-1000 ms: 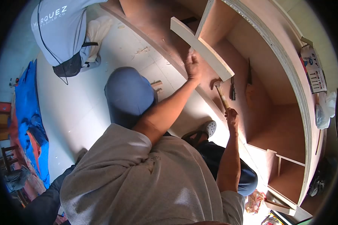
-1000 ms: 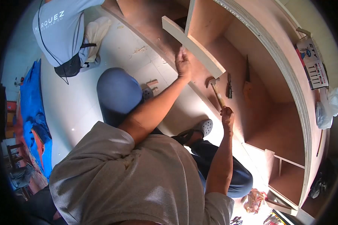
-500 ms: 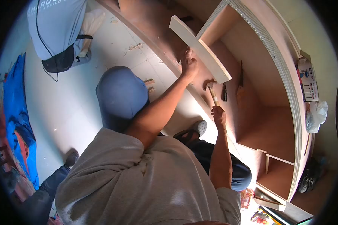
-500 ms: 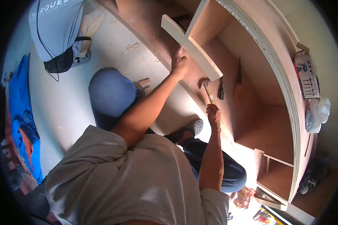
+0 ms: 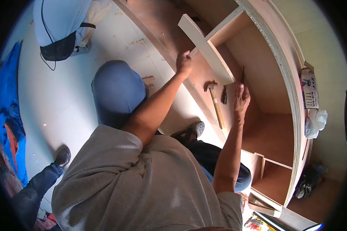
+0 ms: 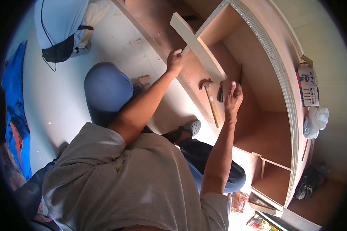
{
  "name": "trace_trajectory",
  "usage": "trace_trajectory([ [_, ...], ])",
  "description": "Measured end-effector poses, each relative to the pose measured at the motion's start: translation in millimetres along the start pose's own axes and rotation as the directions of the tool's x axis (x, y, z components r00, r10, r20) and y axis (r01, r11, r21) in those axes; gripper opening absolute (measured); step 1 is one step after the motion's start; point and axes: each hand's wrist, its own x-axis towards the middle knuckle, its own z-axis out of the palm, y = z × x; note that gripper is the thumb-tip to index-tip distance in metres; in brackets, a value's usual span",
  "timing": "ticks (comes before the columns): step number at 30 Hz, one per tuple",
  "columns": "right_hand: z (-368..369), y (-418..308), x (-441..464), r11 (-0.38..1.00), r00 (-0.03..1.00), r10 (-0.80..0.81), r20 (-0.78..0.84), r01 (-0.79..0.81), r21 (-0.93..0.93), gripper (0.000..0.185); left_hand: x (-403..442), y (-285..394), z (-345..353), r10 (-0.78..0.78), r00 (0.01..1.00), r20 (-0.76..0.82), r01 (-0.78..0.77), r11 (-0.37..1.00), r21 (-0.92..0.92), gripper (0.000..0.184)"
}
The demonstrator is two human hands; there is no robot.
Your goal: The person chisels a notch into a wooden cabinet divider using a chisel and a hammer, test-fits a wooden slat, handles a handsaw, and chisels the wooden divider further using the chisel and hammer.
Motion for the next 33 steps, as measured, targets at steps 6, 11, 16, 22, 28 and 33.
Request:
trace_trajectory([
  [6, -6, 11, -16, 0.790, 0.949, -0.287, 0.132, 0.313, -0.527, 0.025, -27, -106, 1, -0.131, 0.987, 0.096, 0.097, 0.948, 0.303, 0.028],
  [11, -17, 137, -105, 0.786, 0.930, 0.299, 0.212, -0.114, -0.607, 0.027, -64, -92, -7, -0.328, 0.745, 0.581, -0.088, 0.815, 0.573, 0.034],
  [16, -23, 158, -180, 0.649, 0.866, 0.448, 0.222, -0.144, -0.747, 0.027, -84, -29, -6, -0.397, 0.443, 0.804, -0.422, 0.699, 0.577, 0.038],
  [22, -21, 157, -178, 0.702, 0.904, 0.323, 0.279, -0.031, -0.711, 0.034, -92, -18, -3, -0.399, 0.362, 0.842, -0.596, 0.596, 0.539, 0.043],
  [28, -11, 223, -175, 0.650, 0.804, 0.428, 0.413, 0.044, -0.759, 0.032, -119, 34, 53, -0.007, -0.065, 0.998, -0.712, 0.701, -0.041, 0.048],
  [33, -9, 174, -161, 0.740, 0.827, 0.375, 0.419, 0.005, -0.673, 0.033, -172, 264, 1, 0.057, 0.146, 0.988, -0.771, 0.632, 0.077, 0.046],
])
